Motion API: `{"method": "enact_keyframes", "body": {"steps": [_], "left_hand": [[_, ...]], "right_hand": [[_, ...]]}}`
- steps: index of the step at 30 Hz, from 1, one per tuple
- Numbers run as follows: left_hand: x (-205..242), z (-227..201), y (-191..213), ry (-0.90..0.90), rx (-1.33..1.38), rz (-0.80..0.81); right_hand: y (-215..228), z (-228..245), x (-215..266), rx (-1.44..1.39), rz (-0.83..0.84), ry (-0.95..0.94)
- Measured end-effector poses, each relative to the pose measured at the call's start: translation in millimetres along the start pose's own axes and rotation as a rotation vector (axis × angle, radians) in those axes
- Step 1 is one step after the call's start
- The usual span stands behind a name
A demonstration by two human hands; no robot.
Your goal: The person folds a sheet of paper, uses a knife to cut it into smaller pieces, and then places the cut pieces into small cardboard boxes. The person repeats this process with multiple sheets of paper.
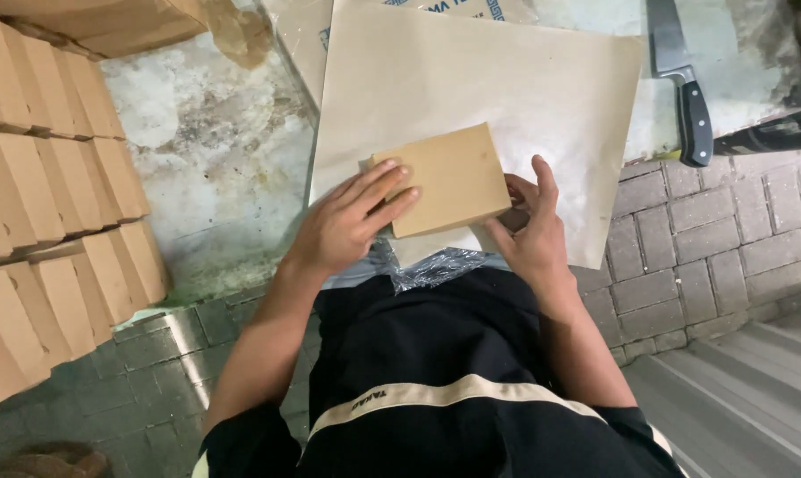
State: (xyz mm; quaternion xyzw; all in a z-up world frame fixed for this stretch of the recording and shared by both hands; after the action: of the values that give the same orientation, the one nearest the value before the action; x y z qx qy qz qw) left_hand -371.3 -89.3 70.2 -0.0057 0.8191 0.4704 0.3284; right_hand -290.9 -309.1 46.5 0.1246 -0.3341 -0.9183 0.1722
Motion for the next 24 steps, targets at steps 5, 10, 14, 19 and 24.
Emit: {"method": "enact_keyframes", "body": {"steps": [5, 10, 14, 19, 24], "left_hand": [[4, -10, -5, 0.042, -0.054, 0.074], [3, -15, 1, 0.163, -0.043, -0.022], [18, -26, -2, 0.158, -0.136, -0.279], [31, -46, 7, 0.577, 0.066, -0.481], [39, -42, 13, 0.657, 0.196, -0.362]], "right_hand": [[3, -4, 0, -0.08, 0.049, 0.088], [11, 11, 1, 0.036, -0.063, 0.395], [16, 12, 1, -0.034, -0.114, 0.248], [6, 11, -7, -0.039, 0.019, -0.101], [-17, 36, -23, -0.046, 0.183, -0.265]]}}
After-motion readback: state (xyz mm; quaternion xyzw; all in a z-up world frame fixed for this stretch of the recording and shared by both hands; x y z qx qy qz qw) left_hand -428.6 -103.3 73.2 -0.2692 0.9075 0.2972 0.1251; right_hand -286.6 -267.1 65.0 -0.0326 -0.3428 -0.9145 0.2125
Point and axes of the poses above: each hand's wrist, its own x-axis away from the middle knuckle, its own y-axis out of the back of the hand, z = x × y, the point moved 7 cm from there along -x, towards the middle knuckle, and after that the axes turned 5 degrees about -z, right-handed, at the moved point
